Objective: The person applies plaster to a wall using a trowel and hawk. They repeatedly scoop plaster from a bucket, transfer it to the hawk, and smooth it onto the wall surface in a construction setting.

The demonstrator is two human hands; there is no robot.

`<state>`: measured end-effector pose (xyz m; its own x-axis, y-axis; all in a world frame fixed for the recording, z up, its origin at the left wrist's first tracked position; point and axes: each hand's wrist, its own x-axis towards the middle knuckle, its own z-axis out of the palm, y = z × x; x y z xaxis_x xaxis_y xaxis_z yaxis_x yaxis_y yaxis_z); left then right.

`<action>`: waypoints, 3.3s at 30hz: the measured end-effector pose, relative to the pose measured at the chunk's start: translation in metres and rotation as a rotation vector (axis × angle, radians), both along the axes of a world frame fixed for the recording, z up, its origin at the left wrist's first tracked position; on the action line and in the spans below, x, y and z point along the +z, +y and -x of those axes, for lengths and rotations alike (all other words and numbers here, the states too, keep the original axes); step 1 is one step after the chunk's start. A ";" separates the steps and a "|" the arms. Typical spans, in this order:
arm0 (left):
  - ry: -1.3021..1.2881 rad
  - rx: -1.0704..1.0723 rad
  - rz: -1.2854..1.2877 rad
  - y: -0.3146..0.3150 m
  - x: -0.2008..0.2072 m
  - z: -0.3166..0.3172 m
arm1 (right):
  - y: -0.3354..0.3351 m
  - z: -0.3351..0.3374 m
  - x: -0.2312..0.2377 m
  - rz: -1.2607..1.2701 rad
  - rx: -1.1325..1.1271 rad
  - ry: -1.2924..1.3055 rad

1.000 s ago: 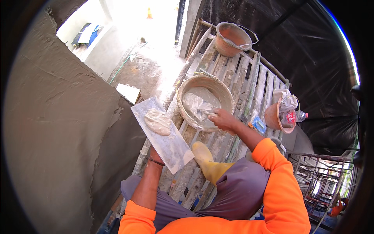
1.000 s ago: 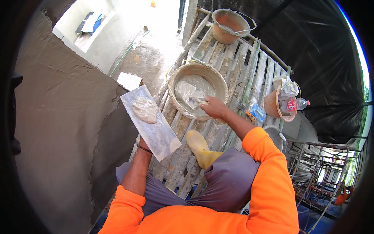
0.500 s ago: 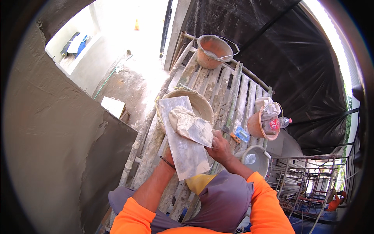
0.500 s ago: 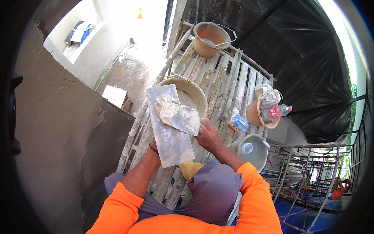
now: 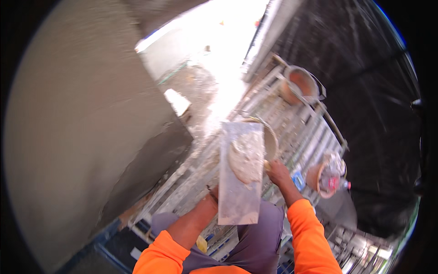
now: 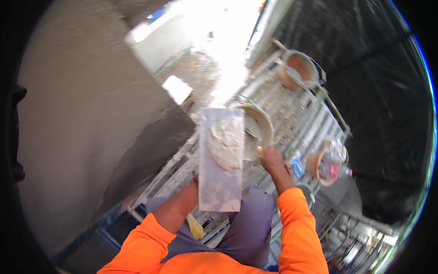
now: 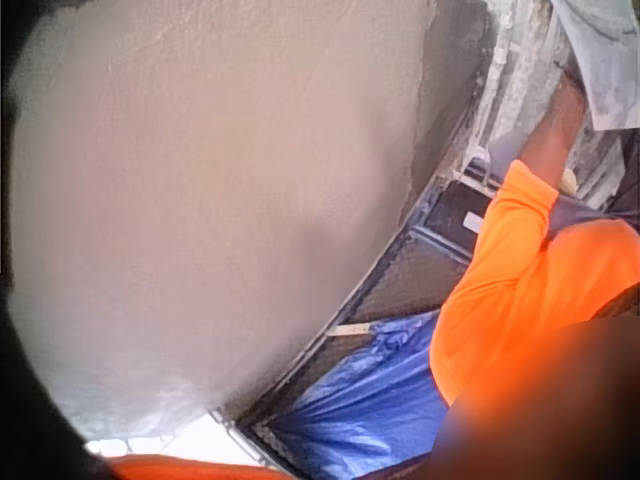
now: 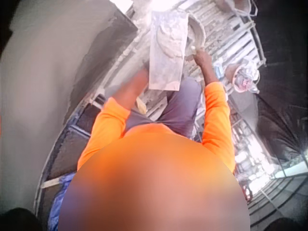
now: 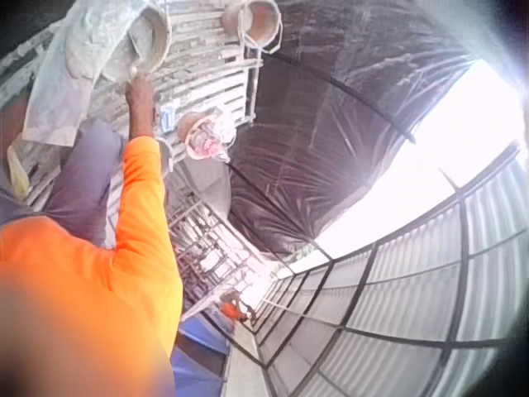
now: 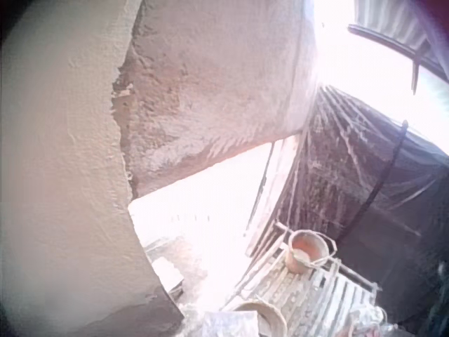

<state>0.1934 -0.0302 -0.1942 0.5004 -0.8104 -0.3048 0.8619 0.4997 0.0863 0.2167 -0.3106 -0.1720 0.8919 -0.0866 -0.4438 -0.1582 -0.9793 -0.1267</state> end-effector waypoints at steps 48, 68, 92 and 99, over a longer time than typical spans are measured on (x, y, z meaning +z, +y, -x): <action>-0.567 2.098 0.203 0.683 0.615 0.527 | 0.725 0.102 0.495 -0.396 1.491 0.010; -0.971 1.981 -0.138 0.764 0.664 0.489 | 0.775 0.237 0.630 -0.535 1.771 0.188; -0.516 2.166 -0.701 0.792 0.777 0.506 | 0.548 0.269 0.395 -0.315 1.422 0.239; 0.013 2.283 -1.072 0.777 0.834 0.497 | 0.512 0.277 0.293 -0.381 1.306 0.343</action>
<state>-0.3034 0.7464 0.6402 -0.0348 0.9973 -0.0641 -0.6197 0.0288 0.7843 -0.0599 0.2017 0.1214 0.0776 0.8838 -0.4613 0.7514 -0.3560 -0.5556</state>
